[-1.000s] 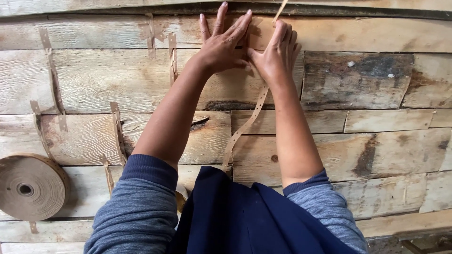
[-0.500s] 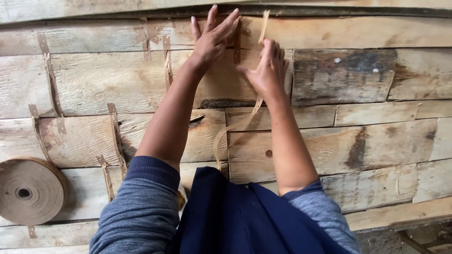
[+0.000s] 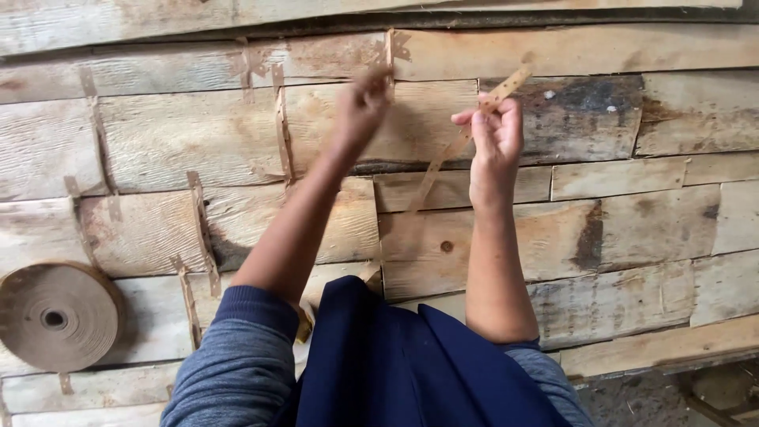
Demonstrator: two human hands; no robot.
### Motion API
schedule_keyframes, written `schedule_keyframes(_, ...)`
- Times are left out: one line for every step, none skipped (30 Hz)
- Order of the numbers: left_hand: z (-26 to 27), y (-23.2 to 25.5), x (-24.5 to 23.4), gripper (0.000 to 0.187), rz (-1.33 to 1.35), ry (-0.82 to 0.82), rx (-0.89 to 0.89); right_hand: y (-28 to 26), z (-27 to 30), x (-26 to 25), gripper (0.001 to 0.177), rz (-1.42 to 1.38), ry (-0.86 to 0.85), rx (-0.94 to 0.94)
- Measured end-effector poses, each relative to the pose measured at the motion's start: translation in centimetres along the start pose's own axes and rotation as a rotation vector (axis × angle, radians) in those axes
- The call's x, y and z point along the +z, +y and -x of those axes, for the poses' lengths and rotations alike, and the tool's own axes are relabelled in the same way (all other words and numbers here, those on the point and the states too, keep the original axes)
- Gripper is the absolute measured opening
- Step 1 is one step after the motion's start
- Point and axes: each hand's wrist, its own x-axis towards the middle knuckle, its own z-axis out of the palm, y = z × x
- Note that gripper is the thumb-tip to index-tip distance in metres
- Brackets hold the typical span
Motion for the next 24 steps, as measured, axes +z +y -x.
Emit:
schedule_keyframes(1.6, 0.0, 1.2, 0.029, -0.003, 0.005, 0.004, 0.0, 0.5, -0.3, 0.011, -0.004, -0.003, -0.005)
schedule_keyframes(3.2, 0.0, 2.4, 0.030, 0.102, -0.134, 0.067, -0.1, 1.0, -0.5, 0.016, -0.031, -0.024, -0.025)
schedule_keyframes(4.8, 0.0, 3.5, 0.033, 0.204, -0.275, 0.128, -0.2, 1.6, -0.7, 0.022, -0.059, -0.044, -0.047)
schedule_keyframes(6.6, 2.0, 3.4, 0.033, 0.198, -0.270, 0.134, -0.9, 2.0, -0.9, 0.022, -0.066, -0.047, -0.053)
schedule_keyframes(8.5, 4.1, 3.5, 0.048, 0.308, -0.391, -0.003, -1.6, 2.6, -1.2, 0.024, -0.096, -0.047, -0.038)
schedule_keyframes(10.6, 6.1, 3.7, 0.067, 0.418, -0.510, -0.143, -2.3, 3.3, -1.6, 0.026, -0.125, -0.048, -0.022)
schedule_keyframes(12.3, 6.9, 3.5, 0.067, 0.413, -0.506, -0.137, -3.4, 4.0, -1.8, 0.026, -0.131, -0.051, -0.029)
schedule_keyframes(14.1, 7.8, 3.4, 0.038, 0.446, -0.548, -0.134, -4.5, 4.9, -2.1, 0.026, -0.163, -0.046, -0.013)
schedule_keyframes(15.8, 8.8, 3.3, 0.023, 0.475, -0.592, -0.128, -5.7, 5.5, -2.4, 0.026, -0.197, -0.041, -0.002)
schedule_keyframes(17.5, 8.7, 3.3, 0.023, 0.466, -0.589, -0.119, -6.7, 6.1, -2.8, 0.026, -0.205, -0.044, -0.013)
schedule_keyframes(19.3, 8.6, 3.2, 0.028, 0.476, -0.577, -0.159, -7.6, 7.0, -3.1, 0.025, -0.194, -0.033, -0.012)
schedule_keyframes(21.3, 8.3, 3.1, 0.034, 0.486, -0.565, -0.200, -8.4, 8.0, -3.5, 0.025, -0.183, -0.023, -0.011)
schedule_keyframes(23.7, 7.9, 2.6, 0.034, 0.475, -0.561, -0.196, -9.0, 8.7, -3.9, 0.025, -0.194, -0.023, -0.016)
schedule_keyframes(26.0, 7.3, 2.1, 0.034, 0.450, -0.552, -0.232, -9.5, 9.4, -4.2, 0.023, -0.181, -0.028, -0.027)
schedule_keyframes(28.8, 6.6, 1.5, 0.036, 0.425, -0.541, -0.280, -9.9, 10.6, -4.5, 0.021, -0.170, -0.032, -0.025)
schedule_keyframes(31.2, 6.8, 0.5, 0.036, 0.414, -0.535, -0.287, -10.5, 11.9, -4.2, 0.021, -0.183, -0.032, -0.020)
schedule_keyframes(33.5, 7.1, -0.3, 0.035, 0.397, -0.520, -0.306, -11.1, 13.0, -4.1, 0.017, -0.159, -0.064, -0.029)
schedule_keyframes(35.8, 7.3, -1.3, 0.034, 0.380, -0.505, -0.324, -11.6, 14.2, -3.8, 0.013, -0.136, -0.096, -0.039)
schedule_keyframes(37.6, 7.0, -2.4, 0.034, 0.375, -0.502, -0.326, -12.1, 15.3, -3.4, 0.013, -0.142, -0.097, -0.038)
schedule_keyframes(39.4, 6.6, -3.6, 0.037, 0.340, -0.486, -0.373, -12.6, 16.4, -2.9, 0.011, -0.087, -0.129, -0.002)
schedule_keyframes(41.6, 6.2, -4.6, 0.041, 0.315, -0.472, -0.427, -13.0, 17.8, -2.5, 0.010, -0.024, -0.164, 0.043)
schedule_keyframes(43.0, 6.1, -5.6, 0.041, 0.320, -0.469, -0.436, -12.6, 18.6, -2.2, 0.010, -0.021, -0.169, 0.053)
schedule_keyframes(44.2, 5.9, -6.7, 0.042, 0.306, -0.453, -0.413, -12.3, 19.3, -1.7, 0.008, -0.009, -0.242, 0.033)
schedule_keyframes(45.4, 5.8, -7.9, 0.044, 0.292, -0.436, -0.390, -12.0, 19.9, -1.2, 0.007, 0.002, -0.315, 0.014)
